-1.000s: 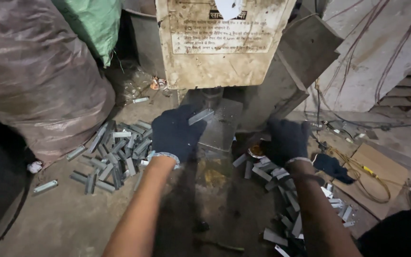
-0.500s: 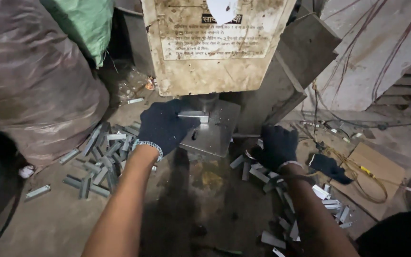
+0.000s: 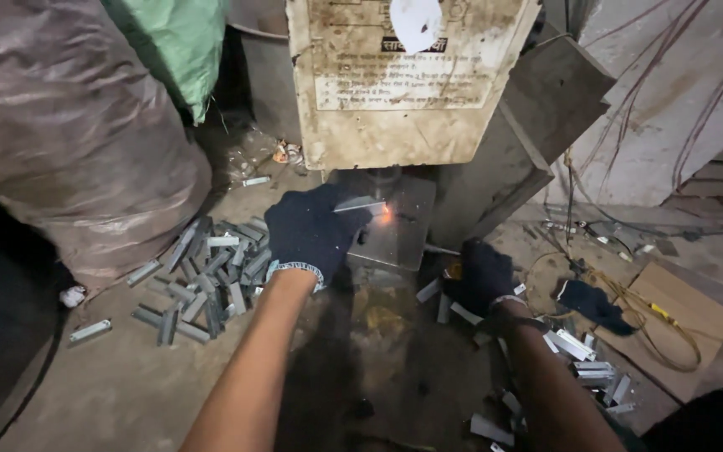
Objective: Manually feeding small metal brackets into a stamping or punching machine to process them.
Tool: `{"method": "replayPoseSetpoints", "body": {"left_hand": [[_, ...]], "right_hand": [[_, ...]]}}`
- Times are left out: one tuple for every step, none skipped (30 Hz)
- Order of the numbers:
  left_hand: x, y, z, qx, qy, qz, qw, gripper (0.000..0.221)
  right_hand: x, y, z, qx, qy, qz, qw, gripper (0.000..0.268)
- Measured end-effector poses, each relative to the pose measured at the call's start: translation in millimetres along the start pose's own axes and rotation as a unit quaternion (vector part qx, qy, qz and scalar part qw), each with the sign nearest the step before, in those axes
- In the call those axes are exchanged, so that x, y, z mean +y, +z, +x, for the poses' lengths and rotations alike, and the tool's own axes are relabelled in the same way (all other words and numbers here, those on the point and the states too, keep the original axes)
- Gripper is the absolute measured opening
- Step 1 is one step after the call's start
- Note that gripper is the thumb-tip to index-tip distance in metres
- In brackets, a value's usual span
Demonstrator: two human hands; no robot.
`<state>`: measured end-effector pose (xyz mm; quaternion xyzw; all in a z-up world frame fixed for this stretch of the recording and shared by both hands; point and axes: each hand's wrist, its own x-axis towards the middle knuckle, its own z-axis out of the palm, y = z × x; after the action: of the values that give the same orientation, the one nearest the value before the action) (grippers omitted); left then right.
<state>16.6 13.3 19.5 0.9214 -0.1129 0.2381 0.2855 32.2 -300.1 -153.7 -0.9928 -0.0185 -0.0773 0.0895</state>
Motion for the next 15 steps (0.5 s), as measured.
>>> {"method": "replayPoseSetpoints", "body": {"left_hand": [[-1.1,0.7,-0.3,0.003,0.007,-0.010,1.000,0.041],[-3.3,2.9,-0.5,0.002,0.007,-0.010,1.000,0.041],[-5.9,5.2,-0.8,0.001,0.001,0.001,1.000,0.044],[-8.4,7.9,-0.9,-0.001,-0.004,0.011,1.000,0.047],[-3.0,2.5,-3.9,-0.002,-0.004,0.010,1.000,0.047],[3.3,-2.4,-5.9,-0.026,-0.017,0.016,0.999,0.049],[9.6,-7.5,-7.6,-0.050,-0.030,0.023,0.998,0.051],[15.2,-7.9,-8.8,-0.048,-0.031,0.025,0.998,0.051],[20.7,-8.4,-10.3,-0.066,-0.047,0.033,0.996,0.052],[25.4,-9.0,-15.2,-0.086,-0.067,0.041,0.993,0.053],[14.7,-1.4,-17.5,-0.086,-0.072,0.043,0.993,0.053],[6.3,7.8,-16.9,-0.057,-0.051,0.041,0.996,0.056],[-1.4,17.2,-16.5,-0.027,-0.031,0.039,0.998,0.060],[-9.0,17.9,-17.8,-0.028,-0.033,0.039,0.998,0.060],[-16.0,18.2,-18.8,-0.029,-0.008,0.026,0.999,0.060]], "right_hand": [[1.2,2.5,-0.4,-0.011,0.011,0.026,1.000,0.062],[6.8,5.1,0.8,-0.012,0.012,0.026,1.000,0.062],[12.2,8.1,2.0,-0.037,-0.005,0.041,0.998,0.060],[18.2,10.7,2.8,-0.062,-0.022,0.055,0.996,0.059],[21.5,4.6,2.8,-0.063,-0.021,0.055,0.996,0.059],[26.0,-2.8,3.6,-0.057,-0.024,0.007,0.998,0.047],[30.5,-10.6,4.6,-0.051,-0.027,-0.040,0.998,0.038],[12.7,-49.0,1.5,-0.050,-0.029,-0.039,0.998,0.038],[-5.2,-87.4,-2.1,-0.056,-0.015,-0.093,0.994,0.039],[-23.6,-124.4,-8.8,-0.066,-0.003,-0.146,0.987,0.039],[-37.1,-140.4,-13.3,-0.068,-0.007,-0.146,0.987,0.039],[-47.8,-159.0,-16.5,-0.038,-0.009,-0.182,0.983,0.037],[-58.1,-177.8,-20.1,-0.007,-0.012,-0.217,0.976,0.034],[-57.6,-176.3,-23.5,-0.008,-0.013,-0.217,0.976,0.034],[-57.0,-175.4,-26.8,0.008,-0.019,-0.206,0.978,0.031]]}}
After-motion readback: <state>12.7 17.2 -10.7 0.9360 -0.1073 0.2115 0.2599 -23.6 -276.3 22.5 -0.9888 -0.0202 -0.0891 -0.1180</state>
